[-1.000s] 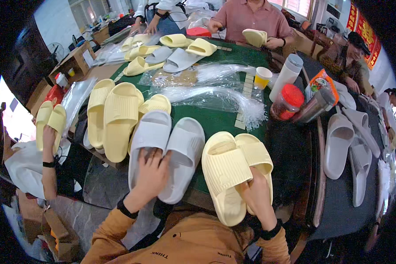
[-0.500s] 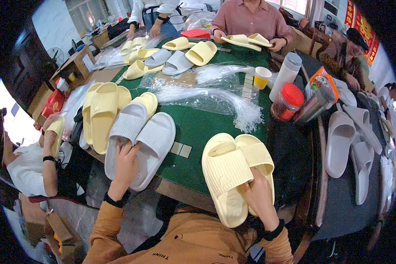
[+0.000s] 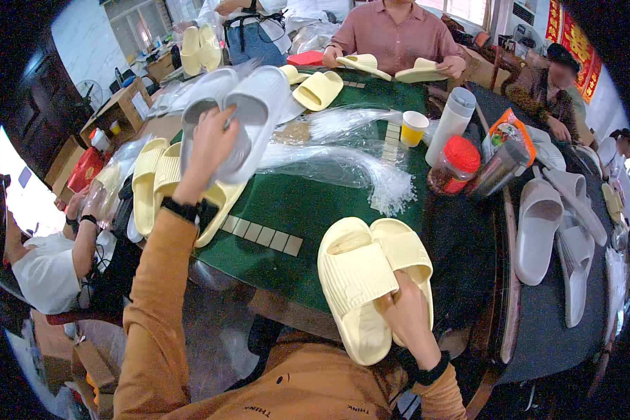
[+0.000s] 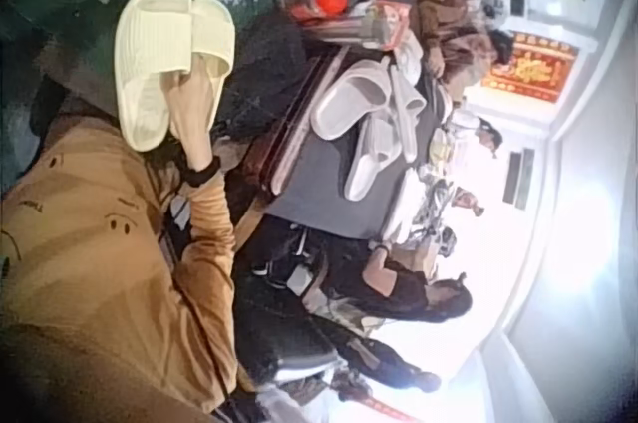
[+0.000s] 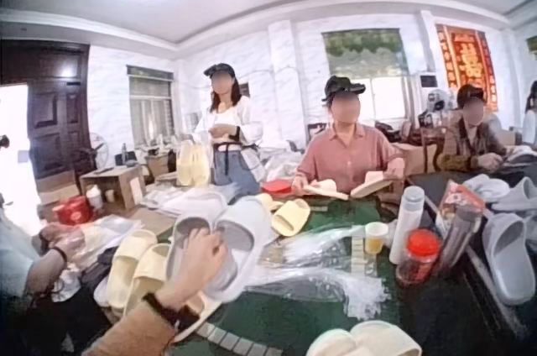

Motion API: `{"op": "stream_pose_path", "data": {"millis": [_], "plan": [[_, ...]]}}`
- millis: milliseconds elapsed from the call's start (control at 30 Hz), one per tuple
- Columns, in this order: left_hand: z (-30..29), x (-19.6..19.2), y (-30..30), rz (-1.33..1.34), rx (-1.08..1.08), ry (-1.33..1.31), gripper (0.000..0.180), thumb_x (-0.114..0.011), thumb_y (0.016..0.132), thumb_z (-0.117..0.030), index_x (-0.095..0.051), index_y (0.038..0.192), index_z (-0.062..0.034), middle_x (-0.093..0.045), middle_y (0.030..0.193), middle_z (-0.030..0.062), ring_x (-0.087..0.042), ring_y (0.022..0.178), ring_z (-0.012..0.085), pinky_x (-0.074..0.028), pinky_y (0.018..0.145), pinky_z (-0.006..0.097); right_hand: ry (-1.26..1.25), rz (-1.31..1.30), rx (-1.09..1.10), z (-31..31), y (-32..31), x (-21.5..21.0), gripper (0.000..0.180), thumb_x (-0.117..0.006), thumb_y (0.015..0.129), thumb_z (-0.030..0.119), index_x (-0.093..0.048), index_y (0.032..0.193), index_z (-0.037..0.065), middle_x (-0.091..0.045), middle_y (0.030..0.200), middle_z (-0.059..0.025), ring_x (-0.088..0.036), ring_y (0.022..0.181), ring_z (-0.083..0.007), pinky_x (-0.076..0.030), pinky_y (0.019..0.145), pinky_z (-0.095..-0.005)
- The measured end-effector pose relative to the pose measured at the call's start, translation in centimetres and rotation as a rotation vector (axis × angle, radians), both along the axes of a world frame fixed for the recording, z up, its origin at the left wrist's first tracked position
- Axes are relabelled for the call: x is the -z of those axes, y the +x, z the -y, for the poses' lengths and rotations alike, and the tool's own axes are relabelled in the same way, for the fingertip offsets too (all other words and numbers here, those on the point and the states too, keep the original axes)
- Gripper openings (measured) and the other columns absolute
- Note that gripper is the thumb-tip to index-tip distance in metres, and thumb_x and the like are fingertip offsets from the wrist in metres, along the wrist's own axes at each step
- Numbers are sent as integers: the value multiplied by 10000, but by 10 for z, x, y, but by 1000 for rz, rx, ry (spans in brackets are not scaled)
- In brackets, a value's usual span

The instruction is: Inspecting and trimming manufactured slippers to prepare them for packaging.

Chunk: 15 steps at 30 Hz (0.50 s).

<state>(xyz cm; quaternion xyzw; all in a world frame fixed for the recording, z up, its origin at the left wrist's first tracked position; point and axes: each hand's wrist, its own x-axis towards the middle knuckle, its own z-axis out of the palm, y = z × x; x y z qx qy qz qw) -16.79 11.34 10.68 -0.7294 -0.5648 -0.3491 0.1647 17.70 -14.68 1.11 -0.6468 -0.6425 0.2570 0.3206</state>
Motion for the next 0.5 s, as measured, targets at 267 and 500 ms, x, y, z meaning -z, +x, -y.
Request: {"op": "stream_pose_path", "data": {"millis": [267,500], "plan": [[-138,14,-87,220,-354,6,533,-575,833,-336,-606,1260,-17,-609,1209,241,-498,1245,399,-380,1036,540,4,19,-18,-3,3,12,240,-633,839,101,-601,1042,-23,-635,945,-245,-620,860,-452,-493,720,-481],[-59,8,-47,143,45,-289,518,-639,849,-278,-586,1269,21,-604,1224,280,-558,1194,393,-412,1036,397,-83,145,-16,-7,4,-3,307,-653,890,248,-591,906,-52,-645,827,-237,-639,749,-416,-482,639,-456]]}}
